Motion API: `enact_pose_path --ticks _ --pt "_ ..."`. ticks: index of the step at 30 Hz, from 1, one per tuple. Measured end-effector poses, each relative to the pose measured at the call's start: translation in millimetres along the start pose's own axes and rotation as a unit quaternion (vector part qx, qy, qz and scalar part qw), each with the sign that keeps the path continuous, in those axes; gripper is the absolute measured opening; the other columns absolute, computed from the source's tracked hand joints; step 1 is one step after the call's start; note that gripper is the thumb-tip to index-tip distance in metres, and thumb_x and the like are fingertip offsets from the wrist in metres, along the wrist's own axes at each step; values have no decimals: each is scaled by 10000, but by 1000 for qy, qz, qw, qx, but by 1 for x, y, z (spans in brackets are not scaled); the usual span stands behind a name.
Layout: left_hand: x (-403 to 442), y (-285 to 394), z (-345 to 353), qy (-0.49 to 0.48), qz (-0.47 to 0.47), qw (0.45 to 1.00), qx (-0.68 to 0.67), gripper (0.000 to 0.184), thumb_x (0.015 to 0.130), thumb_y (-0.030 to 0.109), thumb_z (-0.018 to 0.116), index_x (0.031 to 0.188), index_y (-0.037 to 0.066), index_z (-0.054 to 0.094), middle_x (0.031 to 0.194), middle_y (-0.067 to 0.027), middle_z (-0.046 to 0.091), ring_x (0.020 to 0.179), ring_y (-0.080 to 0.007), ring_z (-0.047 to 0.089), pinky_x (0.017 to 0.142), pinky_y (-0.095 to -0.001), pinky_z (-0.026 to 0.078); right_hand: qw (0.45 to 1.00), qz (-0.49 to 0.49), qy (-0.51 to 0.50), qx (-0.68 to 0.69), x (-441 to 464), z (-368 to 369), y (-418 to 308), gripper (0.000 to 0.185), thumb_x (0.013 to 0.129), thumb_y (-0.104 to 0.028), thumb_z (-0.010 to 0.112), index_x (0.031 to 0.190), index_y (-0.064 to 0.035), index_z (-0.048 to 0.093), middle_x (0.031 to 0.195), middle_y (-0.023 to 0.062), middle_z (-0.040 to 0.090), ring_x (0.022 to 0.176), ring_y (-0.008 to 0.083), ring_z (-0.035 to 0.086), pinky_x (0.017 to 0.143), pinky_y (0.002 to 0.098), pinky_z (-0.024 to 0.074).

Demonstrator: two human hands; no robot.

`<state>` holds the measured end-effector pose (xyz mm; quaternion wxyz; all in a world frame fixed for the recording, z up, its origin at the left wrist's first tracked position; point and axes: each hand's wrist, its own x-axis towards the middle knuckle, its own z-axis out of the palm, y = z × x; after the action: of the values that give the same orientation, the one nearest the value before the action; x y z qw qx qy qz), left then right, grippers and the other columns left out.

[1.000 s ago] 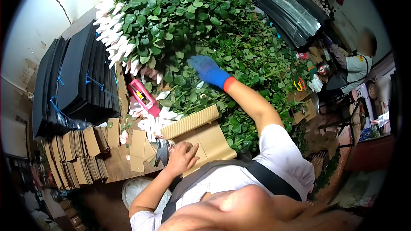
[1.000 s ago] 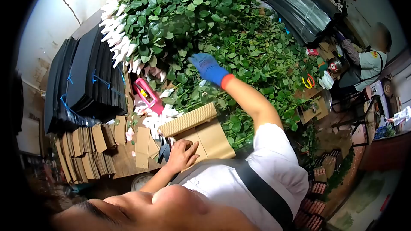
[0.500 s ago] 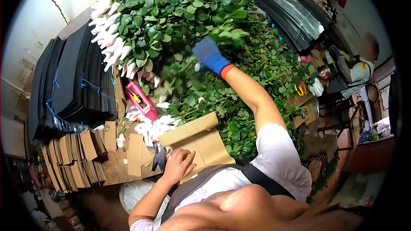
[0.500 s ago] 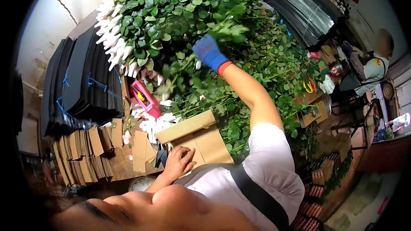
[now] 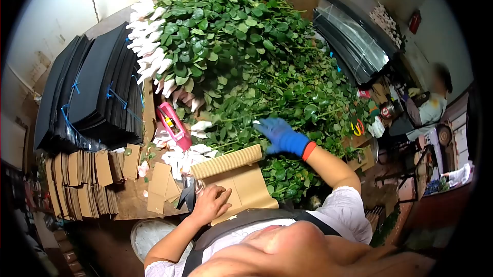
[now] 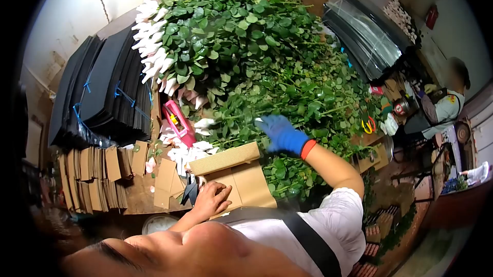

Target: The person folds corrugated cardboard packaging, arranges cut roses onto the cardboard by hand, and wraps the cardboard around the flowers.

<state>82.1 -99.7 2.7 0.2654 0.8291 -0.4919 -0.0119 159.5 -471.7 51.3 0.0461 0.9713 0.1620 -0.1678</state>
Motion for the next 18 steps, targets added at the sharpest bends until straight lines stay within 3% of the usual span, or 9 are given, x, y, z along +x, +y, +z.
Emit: enact_pose_path --ticks 1,7,9,12,13,14,15,16,18 --pt "-1 -1 -1 -1 3 1000 2 505 821 283 766 1279 114 638 1142 -88 586 1095 -313 544 880 -436 473 998 17 -60 -26 9 13 -8 987 780 -511 701 1574 -125 261 1591 167 333 1407 311 398 1158 445 300" --pt "-3 0 -2 -4 -1 1000 5 496 830 293 754 1279 114 641 1145 -94 582 1099 -308 540 883 -428 472 989 147 34 -6 84 40 23 783 904 -393 629 1561 -131 291 1589 148 329 1431 326 357 1157 502 274" --pt "-3 -2 -1 1 6 1000 0 497 832 295 753 1279 111 641 1146 -94 582 1099 -307 540 882 -427 472 988 132 82 -23 112 84 38 821 850 -401 693 1531 -108 340 1555 157 381 1365 346 455 1095 488 380" --pt "-5 -2 -3 -7 -4 1000 -5 490 837 301 746 1278 114 643 1145 -95 588 1106 -311 539 891 -440 468 997 -5 -40 64 88 0 55 871 742 -462 767 1463 -83 458 1375 197 582 1112 391 650 940 465 528" --pt "-5 -3 0 -6 -2 1000 -4 487 838 302 744 1277 115 644 1145 -95 589 1108 -312 539 894 -442 468 987 14 -157 37 75 -78 36 825 722 -486 765 1421 -117 527 1276 199 643 1107 375 652 961 466 519" --pt "-6 -4 1 -3 -1 1000 -3 488 838 307 744 1278 120 648 1137 -95 595 1117 -314 538 908 -446 464 995 4 -100 28 90 -99 44 702 766 -485 715 1367 -147 583 1229 186 669 1086 366 660 947 469 525" --pt "-7 -6 3 1 0 1000 -7 491 836 307 744 1280 120 647 1135 -94 597 1116 -313 540 910 -446 464 994 -27 89 47 101 -114 53 586 797 -472 673 1294 -166 625 1149 195 690 1045 373 669 917 471 534" --pt "-8 -8 7 6 2 1000 -9 495 834 308 745 1282 121 647 1132 -94 598 1115 -313 541 912 -446 463 982 -29 172 75 115 -154 53 442 836 -440 625 1172 -155 658 1088 174 702 985 388 674 863 479 540" --pt "-10 -1 17 53 -80 992 -79 511 829 309 744 1300 137 642 1134 -92 606 1107 -310 549 913 -448 463 898 -31 438 1 165 -205 65 275 861 -307 595 1072 -140 647 900 139 678 824 357 666 723 497 525"
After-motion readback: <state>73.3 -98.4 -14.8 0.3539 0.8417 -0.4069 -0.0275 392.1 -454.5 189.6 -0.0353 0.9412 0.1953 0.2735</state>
